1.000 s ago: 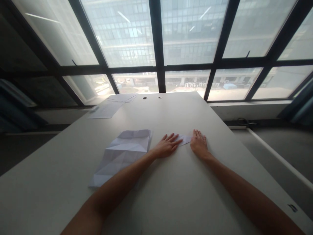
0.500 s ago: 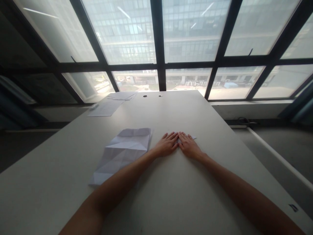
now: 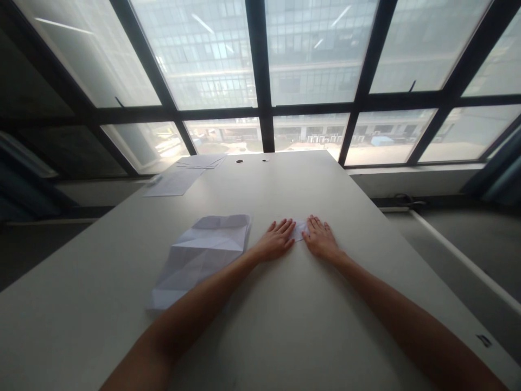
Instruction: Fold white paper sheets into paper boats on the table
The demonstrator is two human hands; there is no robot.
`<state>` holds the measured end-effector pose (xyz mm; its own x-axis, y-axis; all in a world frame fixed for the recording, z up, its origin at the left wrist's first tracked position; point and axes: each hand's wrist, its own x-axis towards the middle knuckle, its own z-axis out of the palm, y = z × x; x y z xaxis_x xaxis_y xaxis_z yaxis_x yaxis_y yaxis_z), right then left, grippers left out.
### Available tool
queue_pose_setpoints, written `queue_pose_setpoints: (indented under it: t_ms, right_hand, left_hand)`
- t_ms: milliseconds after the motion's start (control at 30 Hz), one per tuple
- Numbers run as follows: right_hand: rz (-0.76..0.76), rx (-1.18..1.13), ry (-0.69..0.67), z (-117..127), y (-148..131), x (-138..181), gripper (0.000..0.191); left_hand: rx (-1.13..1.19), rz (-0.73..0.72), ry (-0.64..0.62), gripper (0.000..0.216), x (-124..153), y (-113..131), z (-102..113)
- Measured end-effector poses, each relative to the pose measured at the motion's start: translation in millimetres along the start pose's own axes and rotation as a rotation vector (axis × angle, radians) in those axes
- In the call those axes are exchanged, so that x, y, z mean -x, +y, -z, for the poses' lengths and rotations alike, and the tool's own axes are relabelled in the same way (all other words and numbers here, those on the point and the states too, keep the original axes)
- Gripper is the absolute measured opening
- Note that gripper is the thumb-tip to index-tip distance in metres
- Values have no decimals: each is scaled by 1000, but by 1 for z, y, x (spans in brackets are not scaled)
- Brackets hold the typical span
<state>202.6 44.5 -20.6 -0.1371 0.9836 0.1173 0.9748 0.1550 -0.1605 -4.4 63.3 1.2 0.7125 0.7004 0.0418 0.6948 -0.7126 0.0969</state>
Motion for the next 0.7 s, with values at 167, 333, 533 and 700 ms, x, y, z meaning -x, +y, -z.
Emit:
queue_pose_setpoints:
  t_ms: [167, 333, 533, 700]
  right_hand:
    - [53, 9, 16, 2, -4, 5, 57]
    - [159, -27, 4, 5, -11, 9, 54]
    - [303, -129, -35, 11, -19, 11, 54]
    - [388, -184, -39, 11, -23, 12, 55]
  left_hand:
    - [33, -26, -8, 56, 1, -1, 4]
    - [72, 62, 3, 56, -4, -4, -2]
    - [24, 128, 74, 60, -4, -2, -7]
    - [7, 125, 74, 60, -3, -3, -7]
